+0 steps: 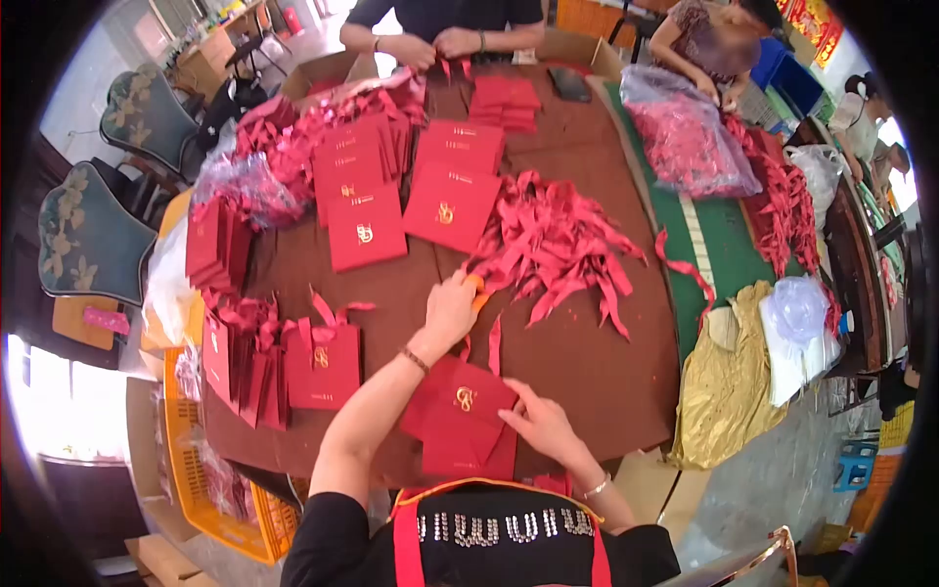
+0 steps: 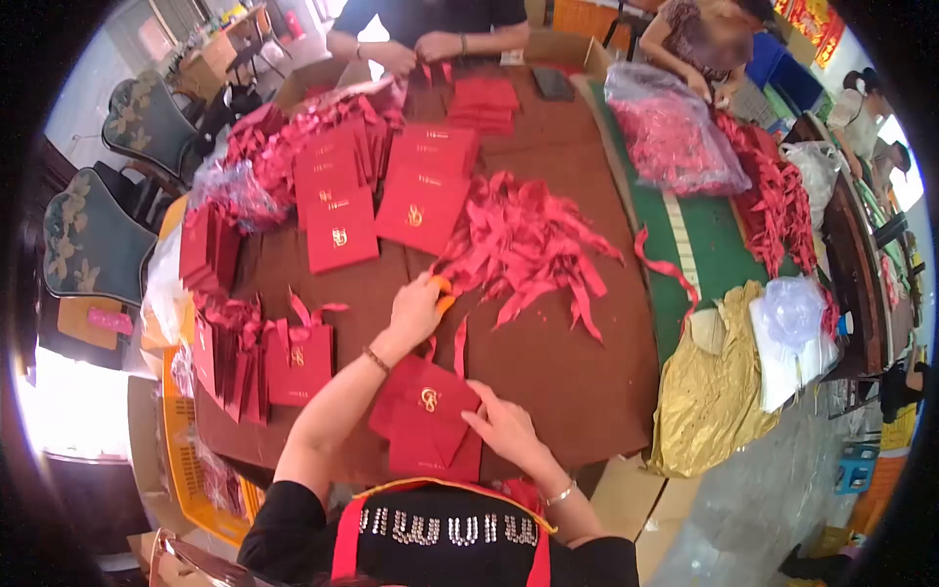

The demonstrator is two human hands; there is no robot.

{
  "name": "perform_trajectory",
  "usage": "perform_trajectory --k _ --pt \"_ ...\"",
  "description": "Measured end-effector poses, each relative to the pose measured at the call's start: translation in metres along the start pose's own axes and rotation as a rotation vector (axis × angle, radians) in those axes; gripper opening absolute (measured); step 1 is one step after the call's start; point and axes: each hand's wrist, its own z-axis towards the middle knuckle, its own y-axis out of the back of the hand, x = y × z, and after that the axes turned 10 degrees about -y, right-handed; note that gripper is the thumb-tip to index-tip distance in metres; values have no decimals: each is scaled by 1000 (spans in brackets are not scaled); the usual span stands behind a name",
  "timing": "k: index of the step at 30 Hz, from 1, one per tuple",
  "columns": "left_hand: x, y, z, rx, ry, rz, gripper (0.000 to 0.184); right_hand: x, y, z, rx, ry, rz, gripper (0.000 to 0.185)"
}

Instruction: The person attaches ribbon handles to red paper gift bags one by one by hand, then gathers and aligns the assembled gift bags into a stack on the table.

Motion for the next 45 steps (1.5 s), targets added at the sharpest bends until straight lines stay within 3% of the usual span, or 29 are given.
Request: perform_trajectory --k 5,9,11,15,19,21,23,24,25,27,29,31,32,33,35,36,39,43,45 --pt "6 3 -4 -28 -34 -4 13 1 1 -3 13 0 26 50" --pt "6 16 -8 -88 206 -200 15 5 7 -2 69 -35 51 50" --pt "-11 58 -5 -52 523 -1125 23 3 7 -1 49 -40 39 49" --pt "-11 109 -18 -90 389 -1479 22 8 15 2 -4 -52 42 46" --pt "-19 179 -40 -335 203 -1615 27 10 16 9 -65 -10 86 44" --pt "-26 207 -51 -401 -25 -1742 27 15 14 14 -72 43 141 43" --pt "-25 219 -69 -423 -139 -1664 33 21 12 20 -69 57 150 43" --pt "-34 222 -69 -477 -210 -1380 44 26 11 22 -72 81 153 42" --pt "-39 224 -73 -477 -201 -1384 44 30 9 24 -70 106 157 41" --pt "-45 227 -84 -376 24 -1208 39 40 2 28 -71 128 138 41" --pt "-37 218 -85 -392 -3 -1096 29 46 -8 33 -76 152 113 40" --pt "-24 213 -95 -343 130 -1094 17 44 -21 44 -326 475 -194 40" --pt "-27 220 -96 -314 249 -1009 9 43 -26 47 -310 477 -234 42" --pt "-26 222 -92 -325 243 -1013 9 47 -28 49 -312 483 -245 42" --pt "-24 225 -92 -516 41 -728 18 53 -34 48 -331 509 -390 46" --pt "-17 224 -99 -540 135 -903 16 52 -37 50 -306 487 -427 54" --pt "-6 229 -109 -654 -74 -1528 18 54 -38 50 -253 449 -549 60" --pt "-16 236 -119 -618 -92 -1719 19 56 -41 50 -248 421 -572 64" --pt "-30 226 -113 -309 510 -1185 19 57 -42 49 -289 374 -543 66"
